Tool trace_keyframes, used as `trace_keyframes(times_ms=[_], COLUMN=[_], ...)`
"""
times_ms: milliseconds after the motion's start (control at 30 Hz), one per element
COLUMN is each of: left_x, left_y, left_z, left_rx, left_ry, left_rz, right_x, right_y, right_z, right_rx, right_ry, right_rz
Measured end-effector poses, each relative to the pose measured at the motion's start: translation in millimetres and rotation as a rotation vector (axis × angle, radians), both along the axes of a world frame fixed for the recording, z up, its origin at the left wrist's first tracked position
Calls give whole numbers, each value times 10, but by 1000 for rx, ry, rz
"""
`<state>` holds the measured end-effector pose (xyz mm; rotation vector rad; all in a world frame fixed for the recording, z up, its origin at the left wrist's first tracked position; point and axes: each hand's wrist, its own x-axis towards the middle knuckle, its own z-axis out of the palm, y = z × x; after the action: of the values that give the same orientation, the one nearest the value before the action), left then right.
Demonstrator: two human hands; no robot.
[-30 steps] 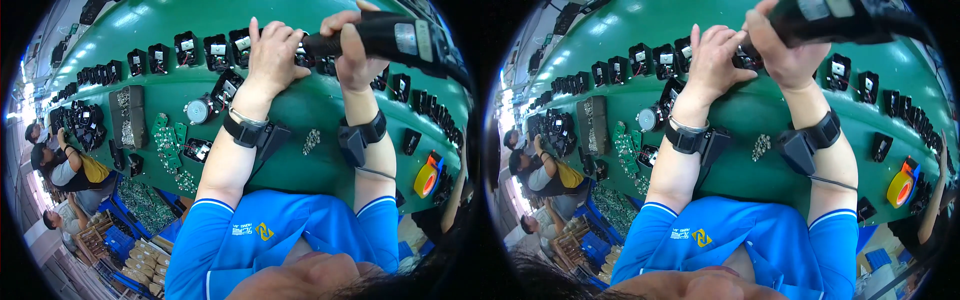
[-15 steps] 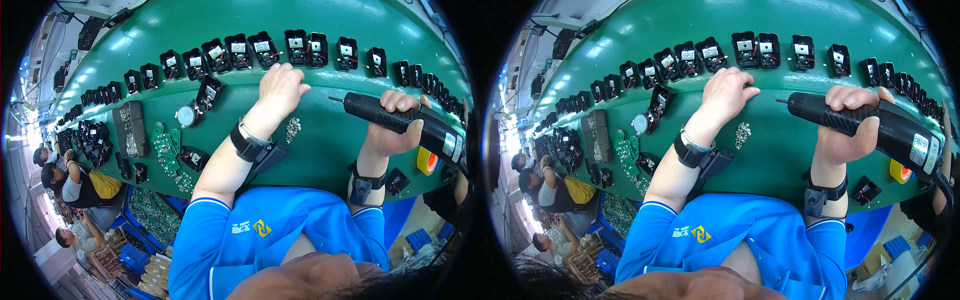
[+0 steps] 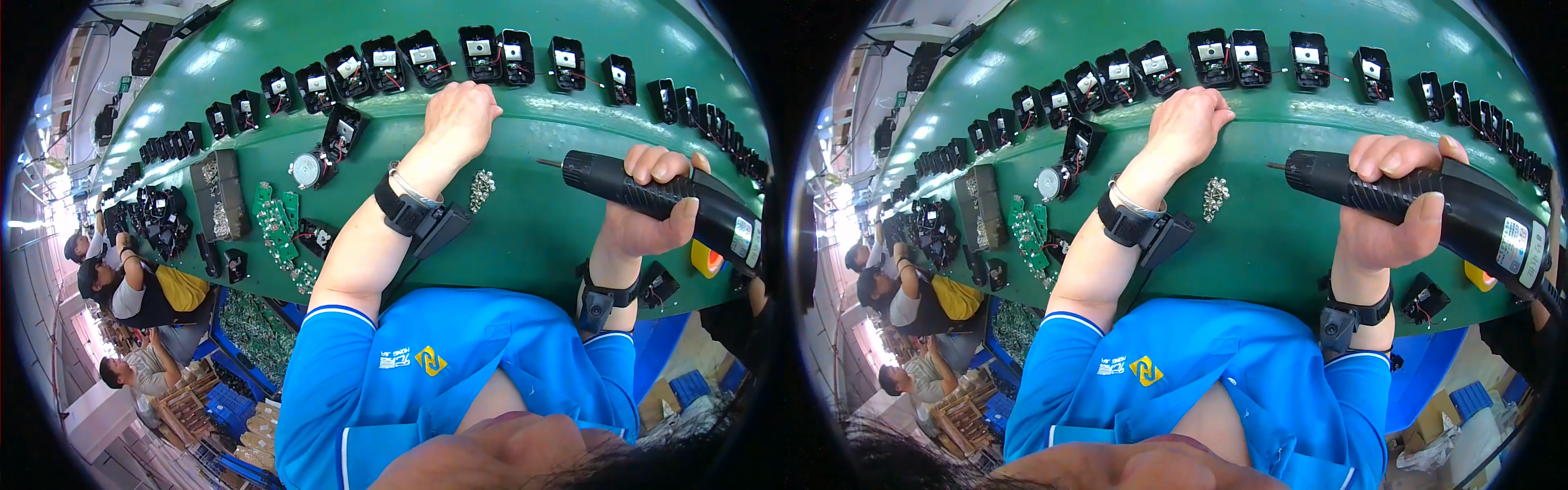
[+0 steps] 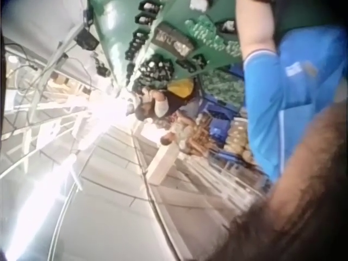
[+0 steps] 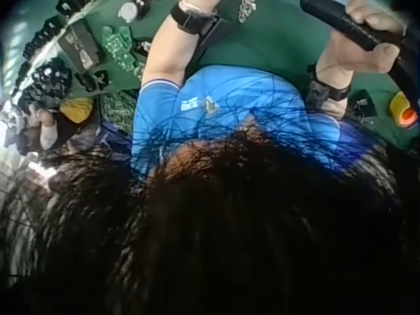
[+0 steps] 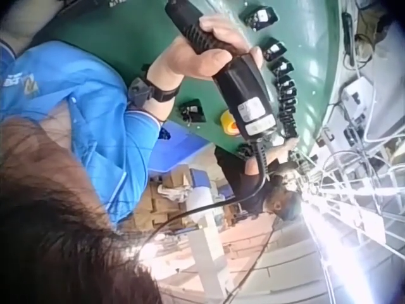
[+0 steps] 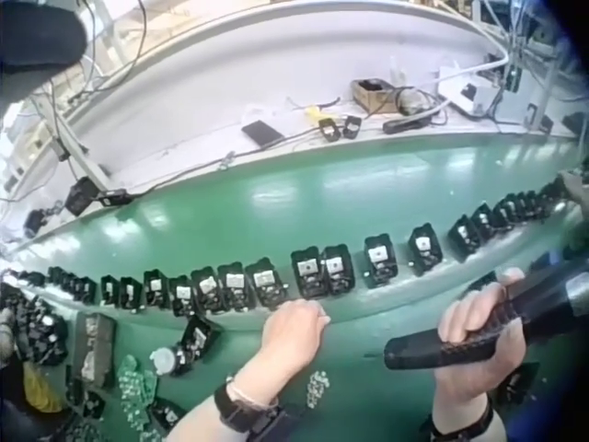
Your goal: Assembling electronic devices using an electric screwdriver on a production line.
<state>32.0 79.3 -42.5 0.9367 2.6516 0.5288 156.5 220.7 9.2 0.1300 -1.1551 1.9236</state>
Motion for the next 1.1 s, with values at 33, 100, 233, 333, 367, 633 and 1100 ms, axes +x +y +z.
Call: trace_keyframes(times_ms=[33,100,233,333,367,633,1100], left_x=[13,21,107,240,280,330,-29], left_y=[-6,-55,-239,-310,-360,-388,27], left_z=[13,41,134,221,254,140,-31], left_rx=[27,54,353,291,290,396,-13], left_ry=[11,27,-5,132,129,190,240], left_rz=[5,7,32,-102,-103,-103,-223], right_x=[27,75,104,107,108,51,63], right_y=[-19,-23,1,-4,-4,-86,-68], right_z=[24,48,39,32,27,-5,46], right_rx=[-24,-48,-51,-82,-106,-121,-120], right_ry=[-20,-35,-57,-66,-67,-94,-110], right_rz=[-14,-31,-48,-23,4,25,16])
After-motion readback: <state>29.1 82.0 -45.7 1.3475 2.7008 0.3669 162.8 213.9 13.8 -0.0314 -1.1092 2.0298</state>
